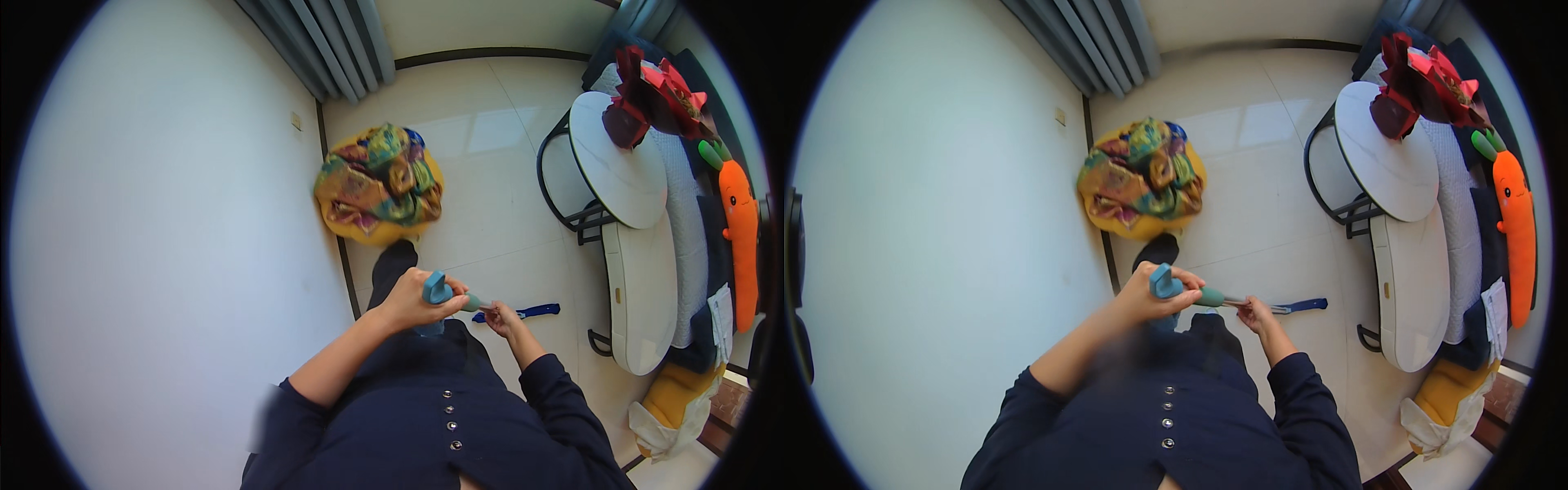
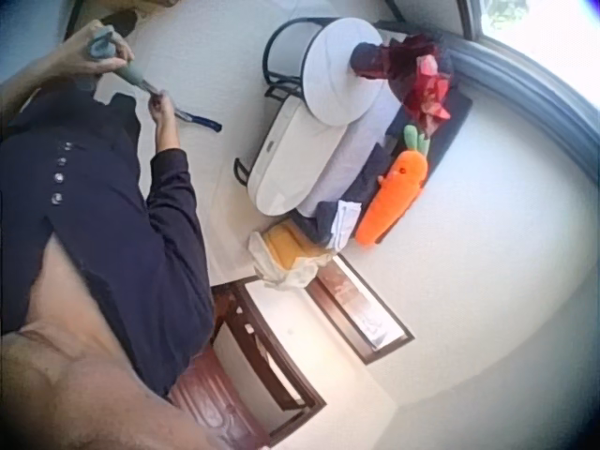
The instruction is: The person mops a tiled floor in a living area using a blue mop and a cloth. They move around furniture, dip the mop into a red bucket in an adjacent bathroom, and continue mopping the living room floor.
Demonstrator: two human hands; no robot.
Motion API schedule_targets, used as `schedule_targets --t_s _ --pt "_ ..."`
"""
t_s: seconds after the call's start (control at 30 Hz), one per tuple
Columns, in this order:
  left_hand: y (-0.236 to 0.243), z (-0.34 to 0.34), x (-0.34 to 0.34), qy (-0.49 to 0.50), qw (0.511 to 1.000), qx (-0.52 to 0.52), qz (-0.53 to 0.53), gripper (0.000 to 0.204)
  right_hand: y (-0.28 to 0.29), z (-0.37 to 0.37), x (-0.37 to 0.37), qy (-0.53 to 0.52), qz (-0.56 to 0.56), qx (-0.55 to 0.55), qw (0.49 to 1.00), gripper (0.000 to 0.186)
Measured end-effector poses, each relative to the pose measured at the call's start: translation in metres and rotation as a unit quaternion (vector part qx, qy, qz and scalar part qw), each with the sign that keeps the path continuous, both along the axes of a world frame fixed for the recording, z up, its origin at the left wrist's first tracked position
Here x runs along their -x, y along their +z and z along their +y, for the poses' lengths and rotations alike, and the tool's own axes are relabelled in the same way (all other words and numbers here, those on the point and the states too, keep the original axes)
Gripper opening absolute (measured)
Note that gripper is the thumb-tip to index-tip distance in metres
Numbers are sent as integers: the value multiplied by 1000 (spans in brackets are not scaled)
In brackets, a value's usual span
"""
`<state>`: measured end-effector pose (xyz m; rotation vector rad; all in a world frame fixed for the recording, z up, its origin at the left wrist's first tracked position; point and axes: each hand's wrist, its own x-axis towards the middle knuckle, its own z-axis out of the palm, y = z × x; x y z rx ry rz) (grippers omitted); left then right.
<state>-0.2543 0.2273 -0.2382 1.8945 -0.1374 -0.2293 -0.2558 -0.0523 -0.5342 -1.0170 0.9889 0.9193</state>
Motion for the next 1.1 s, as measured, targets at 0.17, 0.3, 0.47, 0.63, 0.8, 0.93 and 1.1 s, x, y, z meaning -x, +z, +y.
schedule_targets --t_s 0.17,0.3,0.47,0.63,0.8,0.93,1.1 --pt "-23 -72 68 17 1000 0 -12 18 -23 -69 72 -55 39 23 997 15" --pt "-19 -123 104 -55 995 -73 -34 26 -26 -116 111 -146 33 95 984 9" --pt "3 -136 111 -118 988 -17 -97 23 -16 -122 126 -259 -57 99 959 11" --pt "24 -104 81 -195 973 -4 -122 21 -1 -77 95 -310 -36 92 946 18" --pt "18 -94 64 -217 970 -28 -102 17 12 -40 61 -372 25 71 925 11" --pt "25 -86 49 -208 975 -53 -52 19 28 -33 48 -370 23 25 929 20" --pt "28 -94 34 -274 953 -63 -112 21 3 -58 53 -350 -23 7 936 11"
